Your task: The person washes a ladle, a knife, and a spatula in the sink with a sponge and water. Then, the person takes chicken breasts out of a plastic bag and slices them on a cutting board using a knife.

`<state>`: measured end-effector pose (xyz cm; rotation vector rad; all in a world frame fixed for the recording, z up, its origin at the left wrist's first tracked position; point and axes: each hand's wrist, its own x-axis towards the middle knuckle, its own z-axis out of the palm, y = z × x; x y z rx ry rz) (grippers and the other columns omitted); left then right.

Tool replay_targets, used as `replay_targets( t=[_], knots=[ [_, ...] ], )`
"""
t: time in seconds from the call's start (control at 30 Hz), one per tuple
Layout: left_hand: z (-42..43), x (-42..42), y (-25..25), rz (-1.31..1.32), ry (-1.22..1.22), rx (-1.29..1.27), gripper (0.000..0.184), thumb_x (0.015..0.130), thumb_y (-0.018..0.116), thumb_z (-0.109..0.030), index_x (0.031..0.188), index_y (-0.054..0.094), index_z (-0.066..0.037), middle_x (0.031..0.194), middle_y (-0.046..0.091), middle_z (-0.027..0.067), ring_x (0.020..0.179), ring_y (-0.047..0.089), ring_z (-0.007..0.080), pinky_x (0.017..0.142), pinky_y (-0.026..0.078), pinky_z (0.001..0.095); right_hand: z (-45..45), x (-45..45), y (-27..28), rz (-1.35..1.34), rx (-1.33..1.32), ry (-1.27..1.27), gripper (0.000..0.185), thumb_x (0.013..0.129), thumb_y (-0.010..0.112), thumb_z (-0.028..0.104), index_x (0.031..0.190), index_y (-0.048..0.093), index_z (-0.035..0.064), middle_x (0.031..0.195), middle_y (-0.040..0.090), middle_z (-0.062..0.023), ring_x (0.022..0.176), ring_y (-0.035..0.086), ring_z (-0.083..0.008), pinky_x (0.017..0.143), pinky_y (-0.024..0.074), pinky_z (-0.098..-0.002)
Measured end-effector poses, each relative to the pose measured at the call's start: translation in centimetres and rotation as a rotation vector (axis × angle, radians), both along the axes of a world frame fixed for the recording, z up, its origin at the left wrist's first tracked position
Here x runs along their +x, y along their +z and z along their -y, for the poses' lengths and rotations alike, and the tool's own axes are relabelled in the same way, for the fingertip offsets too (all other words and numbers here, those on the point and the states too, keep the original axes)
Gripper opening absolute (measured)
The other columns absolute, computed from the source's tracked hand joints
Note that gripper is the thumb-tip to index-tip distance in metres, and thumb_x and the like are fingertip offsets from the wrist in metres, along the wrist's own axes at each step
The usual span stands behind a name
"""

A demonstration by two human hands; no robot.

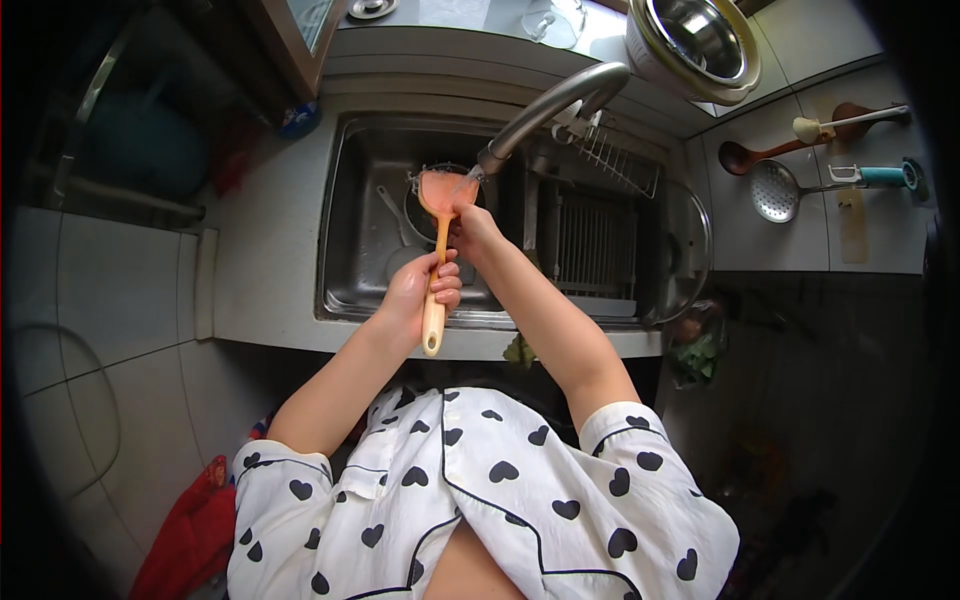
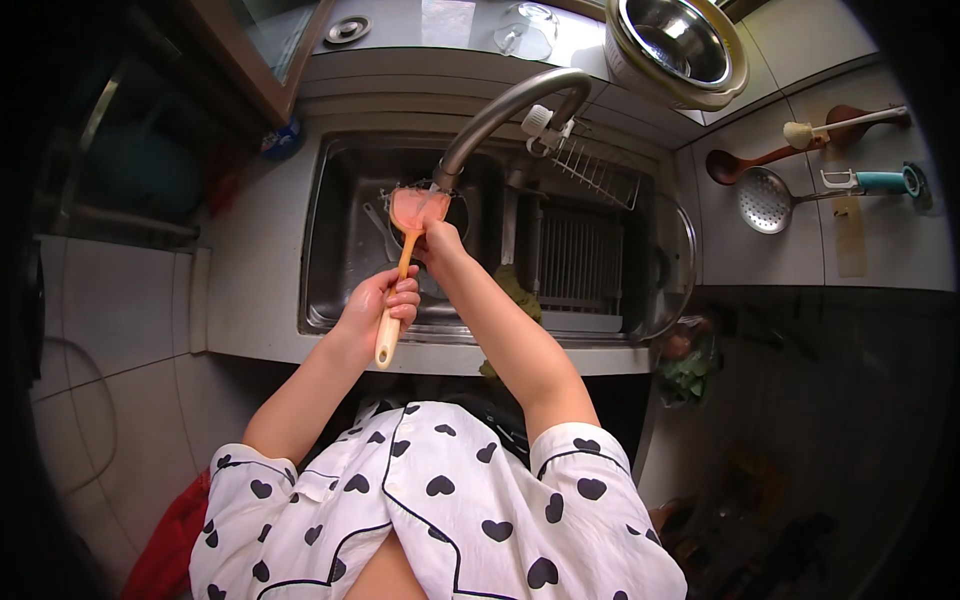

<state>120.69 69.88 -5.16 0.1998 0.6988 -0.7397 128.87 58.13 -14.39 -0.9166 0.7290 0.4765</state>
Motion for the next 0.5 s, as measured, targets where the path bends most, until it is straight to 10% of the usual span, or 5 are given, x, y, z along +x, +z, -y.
replay_targets(
  t=[0.23, 0.5],
  knots=[
    [-1.1, -1.1, 1.0, 0.007, -0.129, 0.027, 0.021, 0.095, 0.039, -0.023, 0.101, 0.047, -0.005, 0.065, 0.039, -0.0014, 0.046, 0.034, 0.0045, 0.040, 0.032, 0.0182, 0.3, 0.3, -1.2, 0.060, 0.003, -0.096, 0.017, 0.083, 0.047, 0.011, 0.097, 0.053, 0.0030, 0.091, 0.059, -0.0104, 0.085, 0.058, -0.0238, 0.079, 0.0467, -0.0386],
    [-6.0, -0.1, -3.5, 0.839, -0.714, 1.096, 0.030, 0.091, 0.043, -0.022, 0.117, 0.046, -0.007, 0.066, 0.049, 0.0048, 0.051, 0.047, 0.0152, 0.048, 0.039, 0.0271, -0.5, 1.5, 0.2, -0.038, -0.229, -0.113, 0.027, 0.090, 0.042, 0.022, 0.106, 0.049, 0.0014, 0.101, 0.053, -0.0135, 0.091, 0.054, -0.0248, 0.082, 0.0454, -0.0375]
  ],
)
